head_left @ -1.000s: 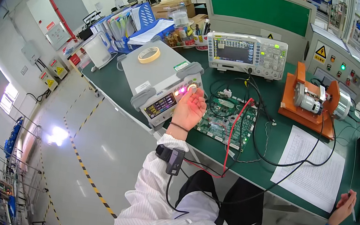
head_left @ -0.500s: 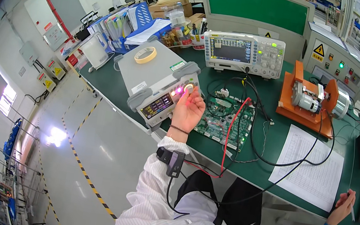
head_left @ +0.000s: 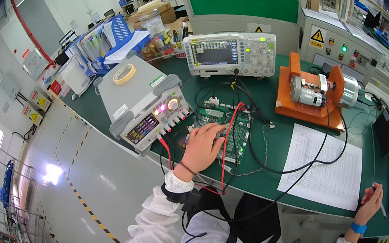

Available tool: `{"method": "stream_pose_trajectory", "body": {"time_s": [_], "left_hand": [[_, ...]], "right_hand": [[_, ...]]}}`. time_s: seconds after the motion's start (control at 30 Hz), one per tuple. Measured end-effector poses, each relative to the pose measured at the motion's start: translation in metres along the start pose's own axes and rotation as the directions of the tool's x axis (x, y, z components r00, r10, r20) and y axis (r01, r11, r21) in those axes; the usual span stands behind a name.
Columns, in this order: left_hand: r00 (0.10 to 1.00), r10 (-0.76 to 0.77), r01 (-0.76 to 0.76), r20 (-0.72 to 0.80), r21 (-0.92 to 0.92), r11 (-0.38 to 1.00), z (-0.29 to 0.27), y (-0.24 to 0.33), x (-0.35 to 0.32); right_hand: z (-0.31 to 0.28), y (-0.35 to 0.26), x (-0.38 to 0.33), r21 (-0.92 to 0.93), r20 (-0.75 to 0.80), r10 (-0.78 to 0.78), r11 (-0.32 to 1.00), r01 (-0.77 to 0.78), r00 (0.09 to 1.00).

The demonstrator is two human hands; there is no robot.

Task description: The person is adjusting a power supply and checking a circuit board while recording data on a sheet.

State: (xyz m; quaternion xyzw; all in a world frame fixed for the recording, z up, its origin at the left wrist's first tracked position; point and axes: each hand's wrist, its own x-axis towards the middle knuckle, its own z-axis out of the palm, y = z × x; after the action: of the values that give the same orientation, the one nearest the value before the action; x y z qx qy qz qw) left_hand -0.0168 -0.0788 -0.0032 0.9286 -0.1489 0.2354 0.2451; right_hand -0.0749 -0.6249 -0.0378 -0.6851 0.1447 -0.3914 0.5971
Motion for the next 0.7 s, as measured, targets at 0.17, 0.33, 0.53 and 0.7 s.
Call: {"method": "stream_pose_trajectory", "body": {"time_s": [0.17, 0.33, 0.53, 0.7], "left_hand": [[1.0, -0.027, 0.026, 0.012, 0.031, 0.999, 0.003, 0.002, -0.002], [1.0, -0.005, 0.005, -0.014, 0.006, 1.0, 0.003, -0.001, 0.001], [0.999, -0.001, 0.0, -0.044, -0.003, 1.0, 0.007, -0.005, 0.004], [0.999, 0.007, -0.007, -0.038, -0.02, 1.0, 0.009, -0.007, 0.005]], "right_hand": [[-0.003, 0.003, -0.003, -0.019, -0.014, 0.001, 1.0, -0.001, 1.0], [-0.002, 0.001, -0.005, -0.03, -0.08, 0.026, 0.999, -0.029, 0.996], [-0.006, 0.001, -0.011, -0.065, -0.183, -0.005, 0.998, -0.007, 0.983], [-0.004, 0.003, -0.011, -0.161, -0.224, 0.001, 0.986, -0.038, 0.975]]}}
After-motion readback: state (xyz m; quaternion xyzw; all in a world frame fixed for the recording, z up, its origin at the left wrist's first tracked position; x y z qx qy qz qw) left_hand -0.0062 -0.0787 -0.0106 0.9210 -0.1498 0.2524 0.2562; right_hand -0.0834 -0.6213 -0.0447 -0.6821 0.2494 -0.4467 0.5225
